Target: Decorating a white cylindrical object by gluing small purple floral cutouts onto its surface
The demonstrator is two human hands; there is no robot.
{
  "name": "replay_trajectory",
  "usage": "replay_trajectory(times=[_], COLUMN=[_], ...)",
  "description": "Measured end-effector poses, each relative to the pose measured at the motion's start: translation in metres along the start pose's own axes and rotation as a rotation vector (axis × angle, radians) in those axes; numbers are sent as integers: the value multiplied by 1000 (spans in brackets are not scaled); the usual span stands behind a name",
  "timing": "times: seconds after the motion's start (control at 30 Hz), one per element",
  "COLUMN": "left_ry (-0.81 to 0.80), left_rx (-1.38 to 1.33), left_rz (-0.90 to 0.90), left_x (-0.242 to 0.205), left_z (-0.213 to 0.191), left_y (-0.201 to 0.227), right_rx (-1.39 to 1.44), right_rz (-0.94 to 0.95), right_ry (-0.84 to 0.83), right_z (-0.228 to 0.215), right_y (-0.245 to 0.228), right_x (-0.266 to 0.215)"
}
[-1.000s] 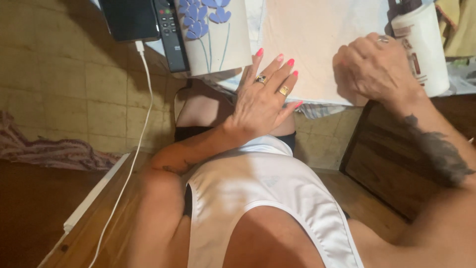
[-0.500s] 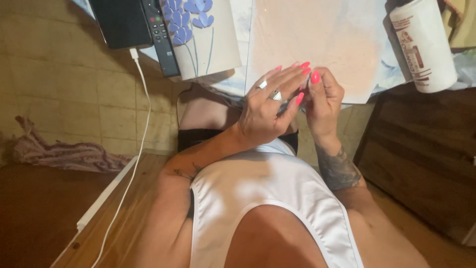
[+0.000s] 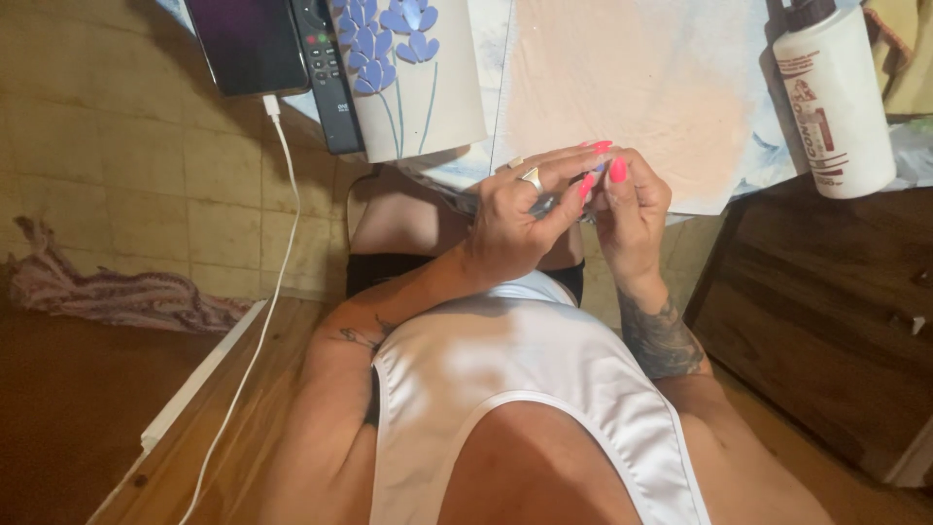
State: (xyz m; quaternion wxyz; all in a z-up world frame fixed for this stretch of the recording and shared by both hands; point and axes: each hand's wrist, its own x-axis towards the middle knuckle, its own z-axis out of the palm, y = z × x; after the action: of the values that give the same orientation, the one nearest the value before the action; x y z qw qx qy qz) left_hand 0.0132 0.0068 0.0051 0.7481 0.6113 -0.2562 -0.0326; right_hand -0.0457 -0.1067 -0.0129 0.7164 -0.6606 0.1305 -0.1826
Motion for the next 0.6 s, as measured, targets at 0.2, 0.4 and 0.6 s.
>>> replay_trajectory(times=[0.2, 0.4, 0.6], left_ry=[15, 40, 54], left_rx=[103, 153, 341], left_rz=[79, 145, 277], left_x=[-2, -5, -2], left_z=[0, -3, -10], left_y=[1, 1, 3], right_rx=[-85, -84, -684], right_rz=[-64, -76, -249], right_ry=[-10, -74, -356], right_z=[-1, 4, -22], right_y=[0, -8, -26], right_x=[1, 3, 20])
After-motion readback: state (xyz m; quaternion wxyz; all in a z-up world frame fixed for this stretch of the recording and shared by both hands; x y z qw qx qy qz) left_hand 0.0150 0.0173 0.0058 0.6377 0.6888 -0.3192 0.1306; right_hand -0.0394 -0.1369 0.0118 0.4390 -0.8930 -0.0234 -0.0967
